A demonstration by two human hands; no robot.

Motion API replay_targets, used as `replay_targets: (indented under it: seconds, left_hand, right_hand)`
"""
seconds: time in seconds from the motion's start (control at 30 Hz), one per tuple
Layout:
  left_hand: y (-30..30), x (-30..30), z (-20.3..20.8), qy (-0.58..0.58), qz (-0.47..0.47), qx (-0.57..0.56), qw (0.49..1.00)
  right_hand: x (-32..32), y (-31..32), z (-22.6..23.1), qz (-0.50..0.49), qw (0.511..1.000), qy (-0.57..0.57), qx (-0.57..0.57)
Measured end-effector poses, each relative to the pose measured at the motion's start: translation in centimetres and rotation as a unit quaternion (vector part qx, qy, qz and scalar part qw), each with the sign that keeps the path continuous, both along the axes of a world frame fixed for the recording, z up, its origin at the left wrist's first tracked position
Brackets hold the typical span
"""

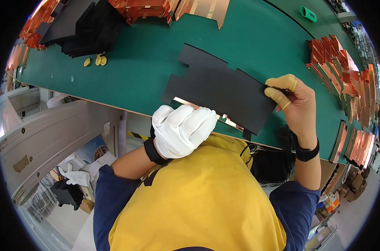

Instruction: Applying adhesive insulation film to copper plates using a pressing tool on an industrial assembly line.

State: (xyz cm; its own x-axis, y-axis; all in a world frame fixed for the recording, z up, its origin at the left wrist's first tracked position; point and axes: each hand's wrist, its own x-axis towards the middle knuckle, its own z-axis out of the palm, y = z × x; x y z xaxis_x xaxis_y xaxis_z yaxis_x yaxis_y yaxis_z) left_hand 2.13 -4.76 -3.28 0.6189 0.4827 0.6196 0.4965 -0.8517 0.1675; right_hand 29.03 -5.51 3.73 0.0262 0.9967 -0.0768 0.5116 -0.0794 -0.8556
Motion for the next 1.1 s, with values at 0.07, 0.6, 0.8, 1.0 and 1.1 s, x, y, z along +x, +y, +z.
replay_targets:
  seconds: [0.07, 0.6, 0.8, 1.0, 1.1]
  left_hand:
    - [0.1, 0.2, 0.3, -0.015, -0.003, -0.006, 1.000]
    - [0.5, 0.9, 1.4, 0.031, 0.021, -0.003, 0.999]
    - [0.5, 0.8, 1.4, 0.040, 0.017, -0.004, 0.999]
    - [0.5, 0.6, 1.4, 0.039, 0.001, -0.024, 0.999]
    - [0.6, 0.6, 1.4, 0.040, -0.006, -0.032, 0.999]
  right_hand:
    - [0.1, 0.0, -0.4, 0.021, 0.999, -0.021, 0.022]
    - [-0.9, -0.5, -1.3, 0.080, 0.975, -0.133, 0.161]
    - [-0.1, -0.6, -1.0, 0.085, 0.990, -0.058, 0.100]
    - [-0.8, -0.7, -1.1, 0.066, 0.988, -0.069, 0.117]
    - [-0.8, -0.5, -1.2, 0.074, 0.985, -0.086, 0.131]
